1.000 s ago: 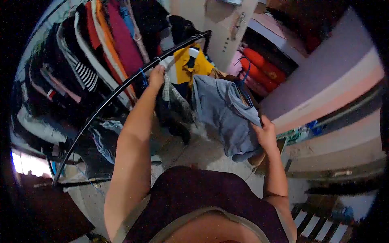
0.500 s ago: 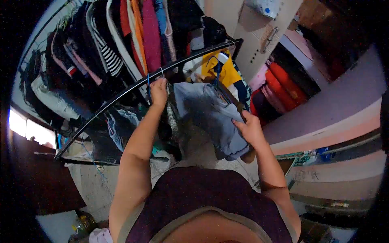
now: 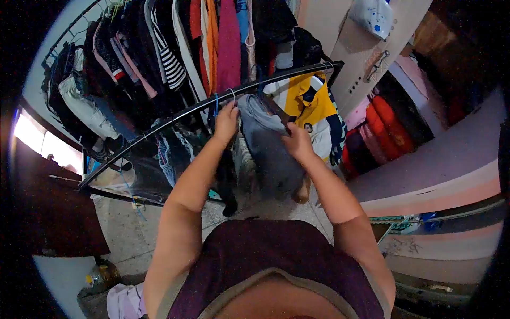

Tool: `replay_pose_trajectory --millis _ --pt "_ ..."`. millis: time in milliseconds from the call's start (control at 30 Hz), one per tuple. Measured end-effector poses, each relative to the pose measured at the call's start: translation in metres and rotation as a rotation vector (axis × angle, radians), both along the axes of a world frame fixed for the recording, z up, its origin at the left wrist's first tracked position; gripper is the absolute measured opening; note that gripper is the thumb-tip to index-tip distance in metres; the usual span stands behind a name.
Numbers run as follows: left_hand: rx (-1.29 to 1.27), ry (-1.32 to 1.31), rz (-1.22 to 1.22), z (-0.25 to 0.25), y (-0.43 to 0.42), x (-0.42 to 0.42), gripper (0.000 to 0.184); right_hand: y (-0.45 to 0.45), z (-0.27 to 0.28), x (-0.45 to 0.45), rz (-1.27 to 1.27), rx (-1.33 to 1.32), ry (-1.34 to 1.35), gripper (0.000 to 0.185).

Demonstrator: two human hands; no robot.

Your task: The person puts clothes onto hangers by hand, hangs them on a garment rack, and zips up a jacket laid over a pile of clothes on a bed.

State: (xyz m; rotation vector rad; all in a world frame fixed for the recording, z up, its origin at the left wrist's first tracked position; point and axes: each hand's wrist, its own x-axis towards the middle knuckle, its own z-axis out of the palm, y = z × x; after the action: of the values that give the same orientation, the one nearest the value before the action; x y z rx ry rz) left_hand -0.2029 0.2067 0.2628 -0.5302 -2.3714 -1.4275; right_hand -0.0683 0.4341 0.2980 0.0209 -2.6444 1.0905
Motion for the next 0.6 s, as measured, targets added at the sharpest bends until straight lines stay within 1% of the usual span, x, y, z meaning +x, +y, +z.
replay_pose_trajectory --millis 33,67,133,167,200,300,400,467,500,533,600 --pt "-0.045 -0.003 0.017 0.004 0.000 0.005 0.034 -0.004 -0.010 -0.009 0.027 -0.030 -0.016 0.029" --pt "-0.088 -0.007 0.035 0.014 0.002 0.015 0.037 -0.013 -0.009 -0.014 0.002 0.147 -0.100 0.030" --pt "-0.165 -0.028 0.061 0.022 0.001 0.027 0.045 -0.023 -0.029 -0.016 -0.016 0.209 -0.138 0.032" --pt "-0.157 -0.014 0.052 0.022 0.000 0.029 0.044 -0.026 -0.037 -0.014 -0.029 0.241 -0.158 0.033" --pt "-0.150 -0.001 0.041 0.022 -0.001 0.030 0.043 -0.026 -0.044 -0.010 -0.037 0.282 -0.160 0.038" --pt "-0.135 0.002 0.022 0.028 -0.002 0.038 0.041 -0.036 -0.029 0.003 -0.113 0.035 -0.177 0.038" --pt "-0.130 0.054 -0.003 0.032 -0.004 0.047 0.038 -0.034 -0.034 -0.003 -0.171 -0.060 -0.056 0.037" --pt "-0.117 0.108 -0.020 0.037 -0.002 0.050 0.035 -0.029 -0.024 -0.004 -0.162 -0.064 -0.097 0.037" --pt "-0.114 0.095 -0.029 0.038 -0.002 0.051 0.035 -0.026 -0.022 -0.002 -0.156 -0.066 -0.128 0.037" --pt "-0.111 0.080 -0.038 0.037 -0.001 0.052 0.034 -0.026 -0.019 -0.002 -0.162 -0.027 -0.081 0.040" --pt "-0.124 0.070 -0.044 0.036 0.000 0.054 0.034 -0.022 -0.008 0.000 -0.184 -0.044 -0.158 0.039"
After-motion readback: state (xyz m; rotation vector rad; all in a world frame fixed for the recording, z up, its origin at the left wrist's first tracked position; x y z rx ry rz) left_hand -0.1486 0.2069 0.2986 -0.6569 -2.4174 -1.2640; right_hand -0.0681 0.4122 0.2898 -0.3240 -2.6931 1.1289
